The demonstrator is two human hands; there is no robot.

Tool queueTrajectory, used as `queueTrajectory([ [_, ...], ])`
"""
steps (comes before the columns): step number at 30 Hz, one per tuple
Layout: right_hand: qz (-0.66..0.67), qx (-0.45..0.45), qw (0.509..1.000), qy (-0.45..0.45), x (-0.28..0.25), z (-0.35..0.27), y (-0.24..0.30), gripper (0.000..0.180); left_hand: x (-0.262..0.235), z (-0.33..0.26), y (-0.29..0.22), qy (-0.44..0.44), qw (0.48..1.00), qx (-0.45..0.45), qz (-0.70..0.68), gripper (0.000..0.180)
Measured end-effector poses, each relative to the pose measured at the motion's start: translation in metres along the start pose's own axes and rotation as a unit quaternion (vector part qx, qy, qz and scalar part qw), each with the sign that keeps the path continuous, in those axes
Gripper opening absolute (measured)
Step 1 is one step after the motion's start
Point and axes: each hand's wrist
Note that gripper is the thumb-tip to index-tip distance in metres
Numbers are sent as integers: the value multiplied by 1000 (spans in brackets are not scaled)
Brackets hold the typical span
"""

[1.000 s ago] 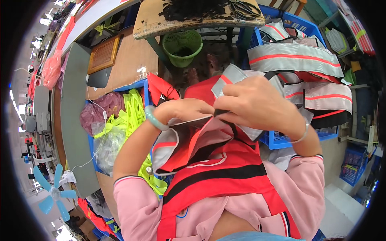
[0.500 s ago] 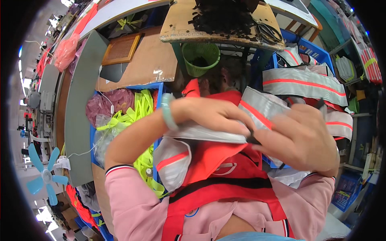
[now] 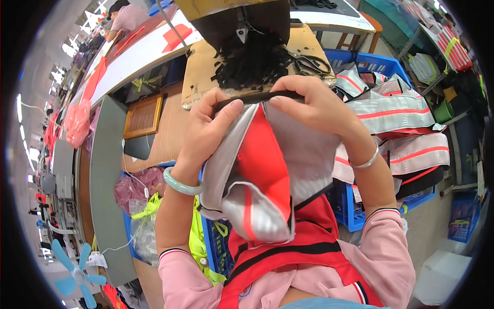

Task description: Trimming excess material from garment pieces using a stationary cutting tool and scissors at a factory workbench.

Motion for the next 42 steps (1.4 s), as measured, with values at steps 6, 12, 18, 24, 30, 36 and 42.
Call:
queueTrajectory([
  [6, -75, -22, 997, 9, 6, 48, -39, 26, -8, 53, 29, -33, 994, 20, 106, 19],
  [12, -67, 40, 997, 7, 20, 84, -72, 28, -16, 104, 51, -27, 984, 64, 166, 26],
  [18, -59, 62, 996, -1, 19, 113, -105, 28, -9, 136, 60, -64, 982, 31, 174, 30],
  [24, -110, 116, 987, 19, 15, 131, -99, 32, -13, 154, 66, -56, 987, -9, 150, 27],
  [30, -97, 96, 990, 16, 16, 138, -117, 34, -14, 164, 73, -48, 991, -31, 120, 30],
  [36, -104, 102, 989, 24, 14, 150, -114, 34, -15, 171, 70, -56, 995, -70, 43, 30],
  [42, -132, 35, 989, -49, 9, 143, -115, 33, -23, 170, 66, -88, 993, -56, 53, 31],
])
Point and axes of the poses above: each hand's wrist, its own z-axis towards the middle knuckle, its own x-axis out of the palm, y = z × x, and after that the axes turned 8 degrees about -y, right-handed
